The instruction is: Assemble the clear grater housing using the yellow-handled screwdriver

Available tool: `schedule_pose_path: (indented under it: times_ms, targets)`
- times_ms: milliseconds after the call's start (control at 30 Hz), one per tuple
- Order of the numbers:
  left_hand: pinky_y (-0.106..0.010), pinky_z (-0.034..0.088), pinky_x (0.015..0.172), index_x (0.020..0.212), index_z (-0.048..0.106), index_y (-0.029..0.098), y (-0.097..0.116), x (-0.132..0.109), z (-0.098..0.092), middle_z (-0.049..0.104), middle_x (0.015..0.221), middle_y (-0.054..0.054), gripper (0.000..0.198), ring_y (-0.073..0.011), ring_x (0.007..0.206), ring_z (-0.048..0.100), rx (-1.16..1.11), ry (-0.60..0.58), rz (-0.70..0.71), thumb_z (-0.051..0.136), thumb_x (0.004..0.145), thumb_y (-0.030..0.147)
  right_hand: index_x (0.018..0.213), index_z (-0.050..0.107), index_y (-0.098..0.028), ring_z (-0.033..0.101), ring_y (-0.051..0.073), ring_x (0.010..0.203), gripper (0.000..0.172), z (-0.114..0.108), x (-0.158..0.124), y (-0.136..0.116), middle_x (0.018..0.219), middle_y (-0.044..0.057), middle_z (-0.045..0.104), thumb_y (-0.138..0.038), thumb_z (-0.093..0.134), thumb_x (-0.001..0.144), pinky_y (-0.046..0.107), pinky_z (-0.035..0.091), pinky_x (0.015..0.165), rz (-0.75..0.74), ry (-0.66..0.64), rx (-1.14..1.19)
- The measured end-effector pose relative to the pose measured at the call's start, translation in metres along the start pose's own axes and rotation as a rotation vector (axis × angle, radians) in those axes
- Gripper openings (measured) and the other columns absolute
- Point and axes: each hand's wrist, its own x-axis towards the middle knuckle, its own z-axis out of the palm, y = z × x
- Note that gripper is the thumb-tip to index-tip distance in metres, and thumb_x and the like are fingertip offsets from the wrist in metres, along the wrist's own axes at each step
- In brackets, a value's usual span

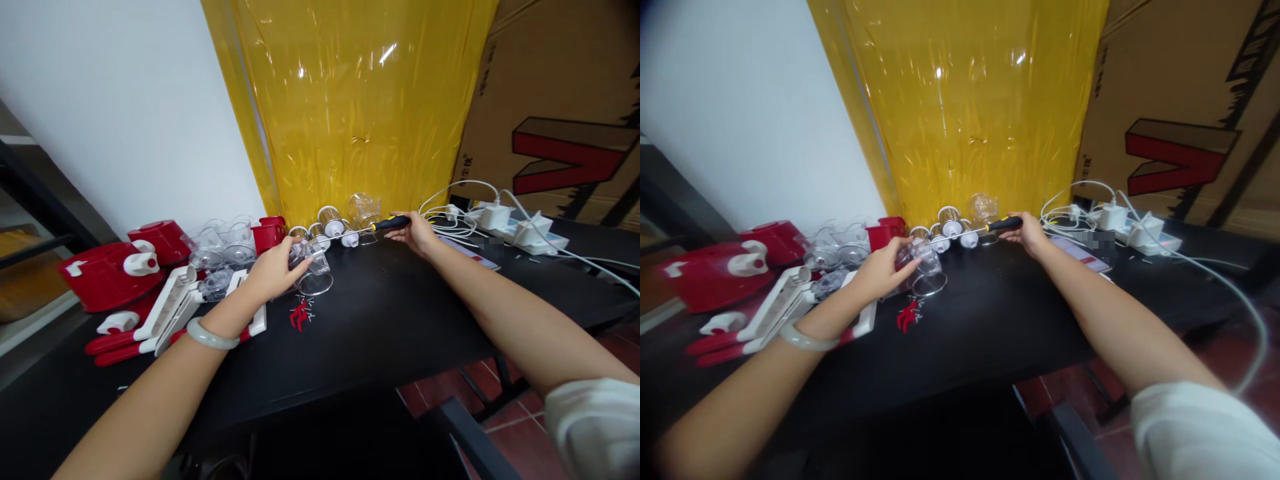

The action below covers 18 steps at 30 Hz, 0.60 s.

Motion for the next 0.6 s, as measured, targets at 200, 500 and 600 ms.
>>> schedule_pose_path:
  times_ms: [200, 500, 600]
  targets:
    - [-0.044, 0.055, 0.079, 0.136, 0.050, 0.014, 0.001, 0.000, -0.001, 0.074, 0.101, -0.016, 0.060, -0.0310, 0.087, 0.073, 0.001, -0.004, -0.007, 0.051, 0.095, 0.057, 0.099, 0.060, -0.018, 0.045, 0.011, 0.032, 0.042, -0.003, 0.008, 0.011, 0.042, -0.008, 0.044, -0.058, 0.050, 0.096, 0.020, 0.040, 0.039, -0.148, 0.013, -0.068]
    - [-0.045, 0.055, 0.085, 0.135, 0.050, 0.013, 0.001, -0.001, 0.000, 0.073, 0.109, -0.017, 0.059, -0.0316, 0.094, 0.073, 0.002, -0.004, -0.007, 0.052, 0.095, 0.056, 0.101, 0.055, -0.022, 0.058, 0.012, 0.043, 0.025, 0.002, 0.004, 0.011, 0.057, -0.004, 0.058, -0.044, 0.048, 0.094, 0.020, 0.045, 0.043, -0.095, 0.019, -0.021]
    - [-0.046, 0.056, 0.086, 0.135, 0.050, 0.013, 0.001, 0.000, -0.001, 0.073, 0.112, -0.018, 0.059, -0.0327, 0.097, 0.073, -0.002, 0.000, 0.001, 0.052, 0.095, 0.056, 0.096, 0.054, -0.022, 0.050, 0.011, 0.036, 0.030, 0.003, 0.004, 0.014, 0.046, -0.009, 0.045, -0.052, 0.052, 0.094, 0.019, 0.041, 0.041, -0.146, 0.036, -0.060]
